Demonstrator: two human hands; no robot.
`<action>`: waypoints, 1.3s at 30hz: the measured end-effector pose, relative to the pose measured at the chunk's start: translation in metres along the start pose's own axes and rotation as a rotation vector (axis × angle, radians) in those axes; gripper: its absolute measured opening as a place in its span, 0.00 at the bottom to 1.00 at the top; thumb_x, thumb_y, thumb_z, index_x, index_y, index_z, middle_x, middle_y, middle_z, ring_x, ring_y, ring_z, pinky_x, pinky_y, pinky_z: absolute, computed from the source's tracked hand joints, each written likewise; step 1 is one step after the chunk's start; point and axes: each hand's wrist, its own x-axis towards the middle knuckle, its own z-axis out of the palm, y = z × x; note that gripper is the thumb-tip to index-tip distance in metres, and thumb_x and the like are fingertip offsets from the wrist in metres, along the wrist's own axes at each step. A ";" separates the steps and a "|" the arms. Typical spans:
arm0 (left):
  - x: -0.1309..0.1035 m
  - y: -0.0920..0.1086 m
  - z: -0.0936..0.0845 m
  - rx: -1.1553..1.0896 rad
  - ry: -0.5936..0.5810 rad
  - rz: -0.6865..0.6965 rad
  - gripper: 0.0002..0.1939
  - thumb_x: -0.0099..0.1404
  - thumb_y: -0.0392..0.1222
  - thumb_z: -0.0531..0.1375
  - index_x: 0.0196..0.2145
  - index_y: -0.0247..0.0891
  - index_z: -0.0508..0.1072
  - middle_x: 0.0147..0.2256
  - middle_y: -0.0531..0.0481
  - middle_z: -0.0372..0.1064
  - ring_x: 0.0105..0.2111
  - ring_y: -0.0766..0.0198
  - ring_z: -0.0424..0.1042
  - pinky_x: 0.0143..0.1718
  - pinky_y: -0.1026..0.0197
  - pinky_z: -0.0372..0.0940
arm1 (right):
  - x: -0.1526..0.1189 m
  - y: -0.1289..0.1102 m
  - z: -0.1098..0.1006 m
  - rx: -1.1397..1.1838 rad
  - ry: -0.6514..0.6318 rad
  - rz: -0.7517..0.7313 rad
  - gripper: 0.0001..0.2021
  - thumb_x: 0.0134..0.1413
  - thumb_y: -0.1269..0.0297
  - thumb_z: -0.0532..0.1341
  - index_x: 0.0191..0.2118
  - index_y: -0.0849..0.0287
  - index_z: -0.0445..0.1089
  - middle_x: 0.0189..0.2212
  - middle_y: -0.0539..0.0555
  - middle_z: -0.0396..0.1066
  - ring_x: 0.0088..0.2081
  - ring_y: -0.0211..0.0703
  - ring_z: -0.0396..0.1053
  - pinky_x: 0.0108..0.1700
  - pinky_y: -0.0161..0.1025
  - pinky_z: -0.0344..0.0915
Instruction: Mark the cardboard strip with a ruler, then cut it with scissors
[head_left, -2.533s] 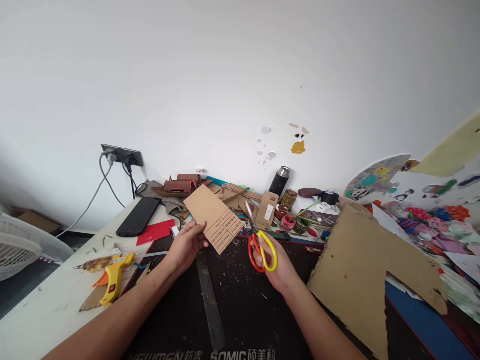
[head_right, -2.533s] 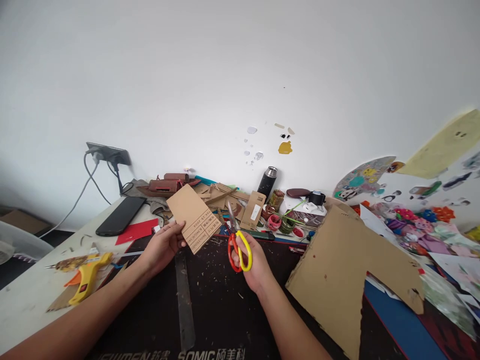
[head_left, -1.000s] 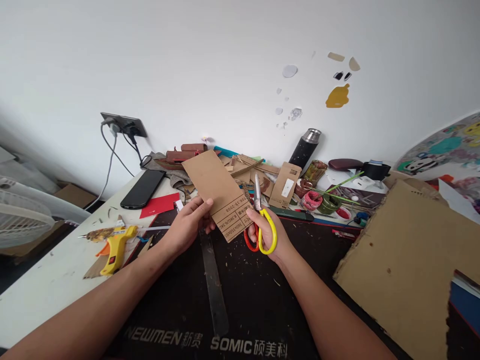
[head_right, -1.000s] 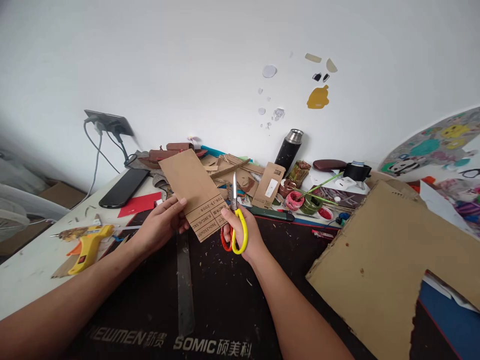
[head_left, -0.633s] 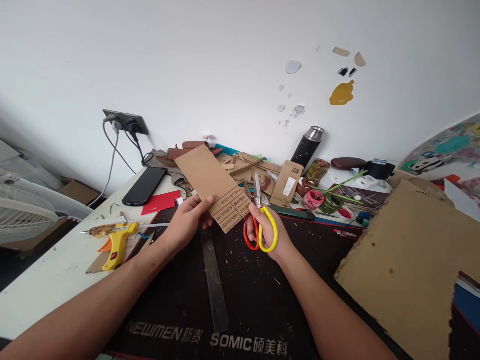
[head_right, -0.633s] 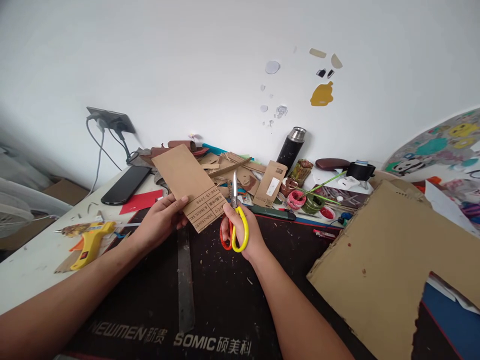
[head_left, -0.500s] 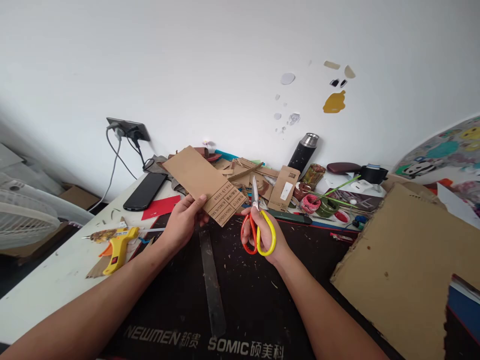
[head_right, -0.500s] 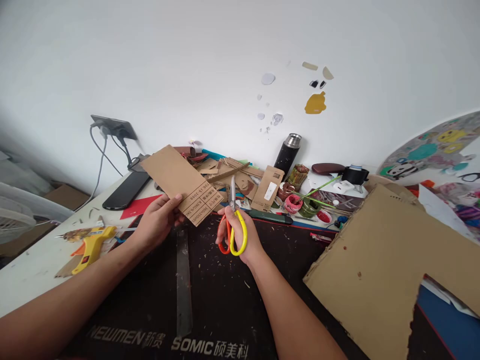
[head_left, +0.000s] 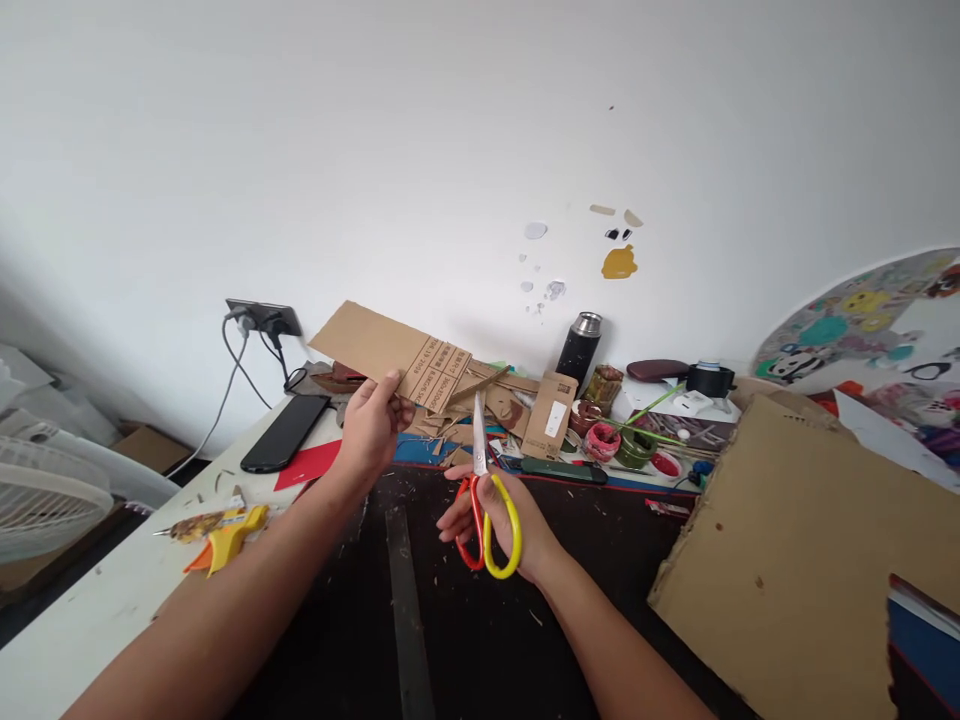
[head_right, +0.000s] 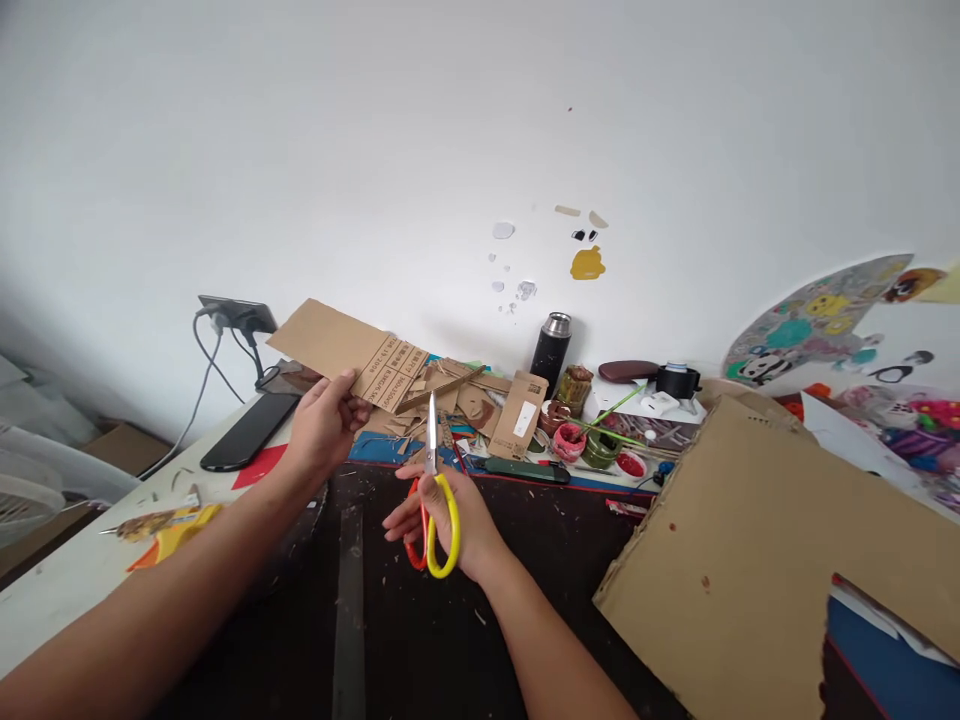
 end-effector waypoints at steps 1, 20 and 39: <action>0.000 -0.002 -0.002 0.014 -0.007 -0.009 0.23 0.53 0.52 0.77 0.32 0.41 0.67 0.21 0.59 0.66 0.18 0.70 0.65 0.19 0.69 0.56 | -0.001 0.000 0.001 -0.004 -0.019 0.018 0.46 0.49 0.19 0.67 0.55 0.60 0.74 0.31 0.60 0.84 0.30 0.53 0.84 0.33 0.40 0.73; 0.001 0.001 -0.006 0.122 -0.202 0.057 0.21 0.57 0.53 0.75 0.30 0.40 0.68 0.19 0.61 0.59 0.16 0.73 0.56 0.18 0.69 0.52 | -0.003 0.010 0.011 -0.126 -0.035 0.186 0.48 0.47 0.16 0.64 0.51 0.63 0.73 0.23 0.55 0.79 0.22 0.48 0.79 0.26 0.36 0.68; 0.005 -0.001 -0.007 0.133 -0.196 0.075 0.20 0.57 0.53 0.74 0.31 0.40 0.69 0.17 0.60 0.60 0.16 0.71 0.57 0.17 0.69 0.52 | -0.007 0.018 0.009 -0.133 -0.190 0.221 0.50 0.45 0.21 0.71 0.58 0.63 0.72 0.31 0.59 0.83 0.29 0.48 0.82 0.32 0.37 0.69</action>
